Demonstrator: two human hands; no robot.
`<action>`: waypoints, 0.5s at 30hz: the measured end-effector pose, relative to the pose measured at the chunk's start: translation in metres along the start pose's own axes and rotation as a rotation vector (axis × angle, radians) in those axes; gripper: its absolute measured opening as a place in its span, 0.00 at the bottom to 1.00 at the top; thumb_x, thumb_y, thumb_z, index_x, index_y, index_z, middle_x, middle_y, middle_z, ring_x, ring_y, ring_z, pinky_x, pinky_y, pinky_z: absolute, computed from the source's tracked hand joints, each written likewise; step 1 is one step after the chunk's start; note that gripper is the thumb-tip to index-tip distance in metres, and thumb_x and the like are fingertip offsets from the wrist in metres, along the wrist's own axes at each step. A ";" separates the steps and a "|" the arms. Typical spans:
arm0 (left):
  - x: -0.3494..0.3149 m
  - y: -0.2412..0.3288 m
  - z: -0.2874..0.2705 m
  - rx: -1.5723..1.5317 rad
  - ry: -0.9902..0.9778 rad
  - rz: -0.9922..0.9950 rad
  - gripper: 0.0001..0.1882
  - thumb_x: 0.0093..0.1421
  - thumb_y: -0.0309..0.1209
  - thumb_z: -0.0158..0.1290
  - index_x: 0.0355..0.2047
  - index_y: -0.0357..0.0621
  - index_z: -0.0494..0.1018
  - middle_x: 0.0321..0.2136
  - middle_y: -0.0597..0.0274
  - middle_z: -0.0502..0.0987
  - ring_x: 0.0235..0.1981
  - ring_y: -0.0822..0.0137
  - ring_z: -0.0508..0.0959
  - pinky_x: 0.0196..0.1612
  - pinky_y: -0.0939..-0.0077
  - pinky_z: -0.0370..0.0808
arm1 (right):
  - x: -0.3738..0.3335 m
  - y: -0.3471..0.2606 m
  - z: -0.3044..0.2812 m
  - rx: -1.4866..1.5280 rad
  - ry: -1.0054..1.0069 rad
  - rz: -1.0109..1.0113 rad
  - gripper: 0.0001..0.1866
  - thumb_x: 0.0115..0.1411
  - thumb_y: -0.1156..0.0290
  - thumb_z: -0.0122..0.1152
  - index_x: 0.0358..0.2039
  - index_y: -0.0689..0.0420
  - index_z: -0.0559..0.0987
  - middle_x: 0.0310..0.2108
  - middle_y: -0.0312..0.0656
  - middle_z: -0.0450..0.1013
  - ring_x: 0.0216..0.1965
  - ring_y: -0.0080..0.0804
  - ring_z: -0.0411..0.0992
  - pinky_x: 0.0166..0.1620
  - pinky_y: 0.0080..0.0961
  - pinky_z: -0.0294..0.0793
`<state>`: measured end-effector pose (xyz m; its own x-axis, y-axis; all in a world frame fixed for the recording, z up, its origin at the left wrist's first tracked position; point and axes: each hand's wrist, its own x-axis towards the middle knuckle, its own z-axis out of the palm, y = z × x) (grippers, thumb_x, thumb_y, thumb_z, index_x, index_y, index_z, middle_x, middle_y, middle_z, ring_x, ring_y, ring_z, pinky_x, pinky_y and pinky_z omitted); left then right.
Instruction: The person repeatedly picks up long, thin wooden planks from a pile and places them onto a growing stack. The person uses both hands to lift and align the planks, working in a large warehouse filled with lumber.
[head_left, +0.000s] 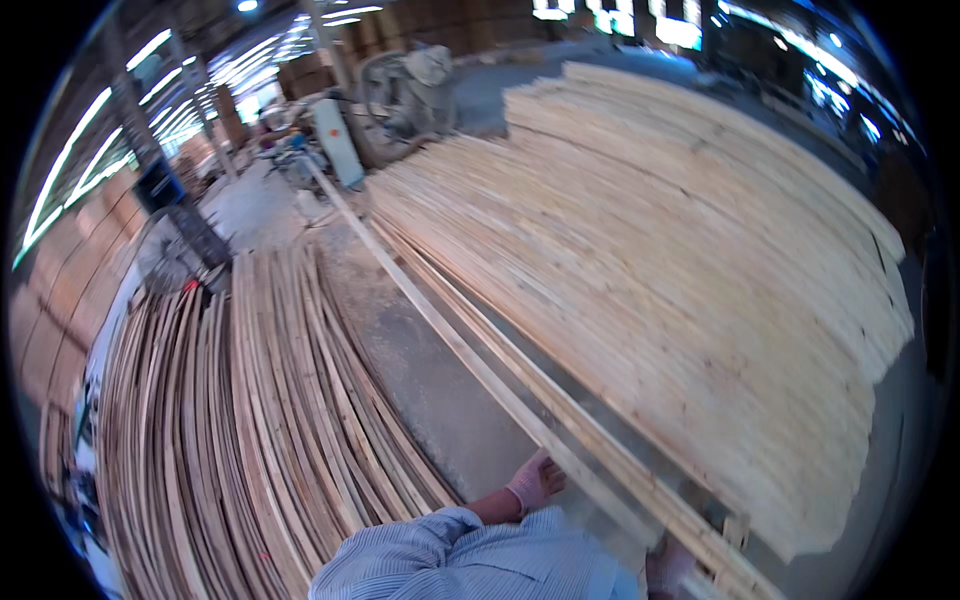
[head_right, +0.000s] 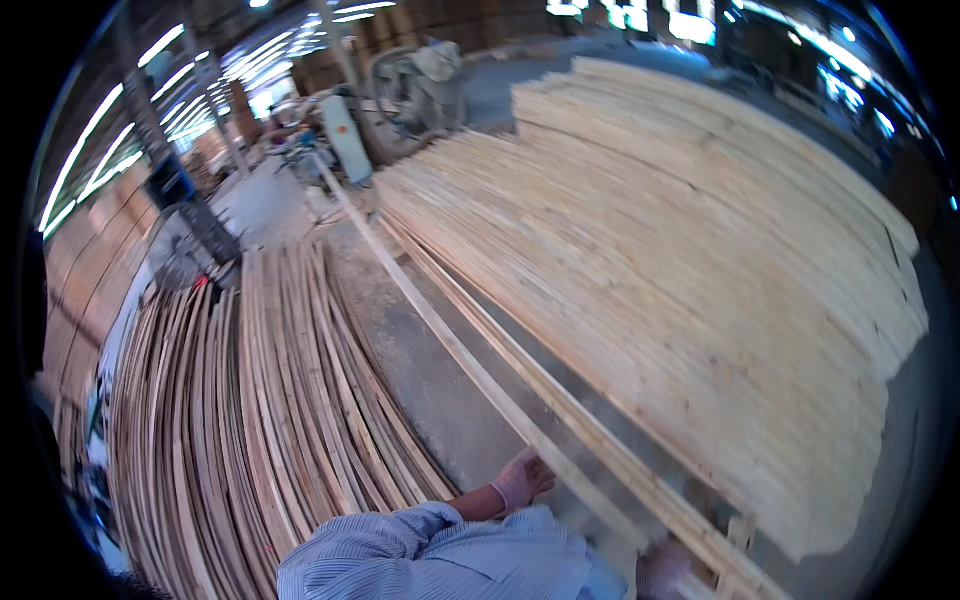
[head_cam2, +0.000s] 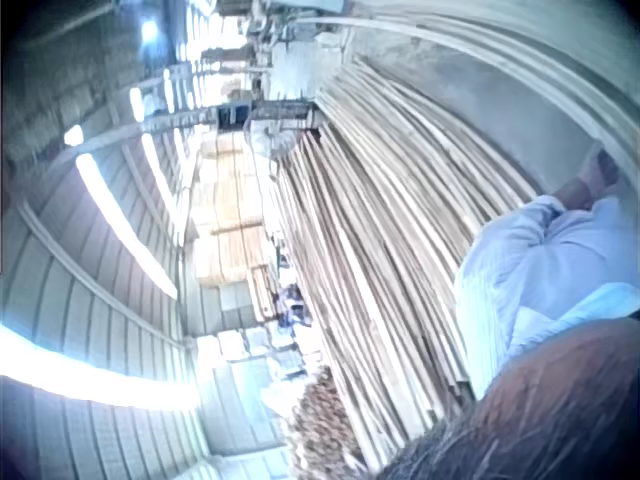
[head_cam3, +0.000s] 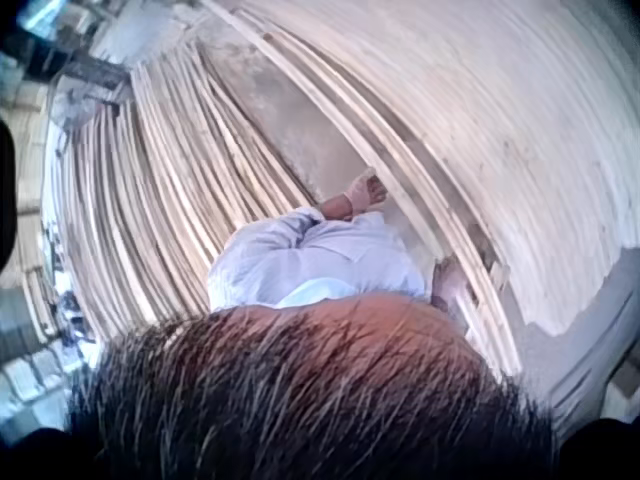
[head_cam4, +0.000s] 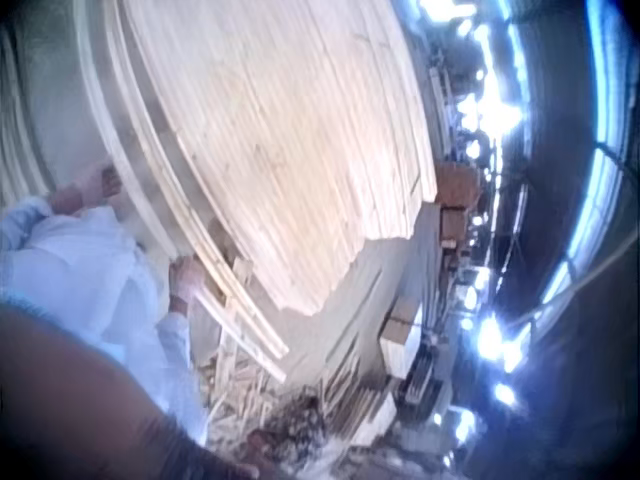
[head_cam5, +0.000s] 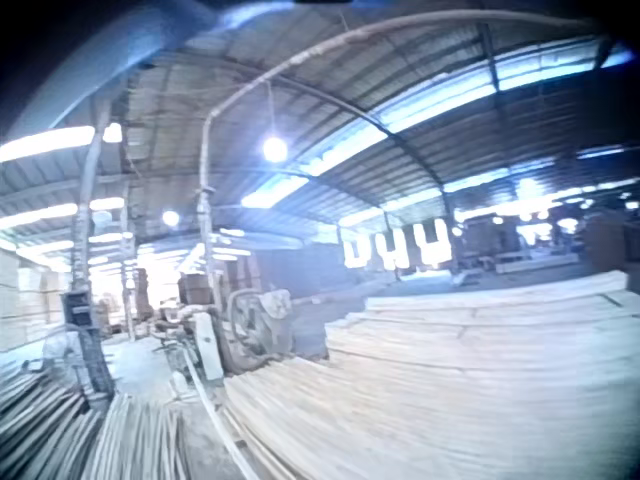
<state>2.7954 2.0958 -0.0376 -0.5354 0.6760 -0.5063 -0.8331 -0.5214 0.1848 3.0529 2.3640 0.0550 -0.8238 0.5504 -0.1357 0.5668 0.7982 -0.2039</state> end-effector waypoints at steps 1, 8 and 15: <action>-0.005 -0.011 0.007 0.053 0.069 0.019 0.15 0.61 0.49 0.55 0.30 0.53 0.72 0.24 0.69 0.72 0.27 0.65 0.73 0.34 0.67 0.72 | 0.009 -0.030 -0.018 0.010 -0.101 0.133 0.30 0.44 0.62 0.68 0.49 0.55 0.74 0.46 0.52 0.74 0.50 0.54 0.70 0.55 0.46 0.67; 0.058 0.013 -0.029 0.540 -0.040 0.243 0.20 0.70 0.43 0.41 0.48 0.41 0.71 0.44 0.58 0.76 0.48 0.62 0.73 0.58 0.62 0.64 | 0.042 -0.041 0.008 -0.109 -0.063 0.008 0.20 0.50 0.55 0.65 0.40 0.52 0.74 0.36 0.41 0.75 0.41 0.41 0.74 0.46 0.43 0.69; 0.062 0.018 -0.015 0.073 -0.066 0.002 0.24 0.70 0.43 0.37 0.58 0.39 0.64 0.58 0.54 0.70 0.60 0.59 0.67 0.67 0.60 0.57 | 0.010 0.000 0.029 -0.068 0.034 -0.003 0.31 0.53 0.53 0.60 0.55 0.55 0.70 0.57 0.49 0.68 0.62 0.45 0.62 0.67 0.46 0.53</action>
<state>2.7488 2.1209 -0.0783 -0.5430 0.7092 -0.4496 -0.8386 -0.4851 0.2476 3.0440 2.3623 0.0256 -0.8254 0.5553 -0.1018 0.5645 0.8139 -0.1375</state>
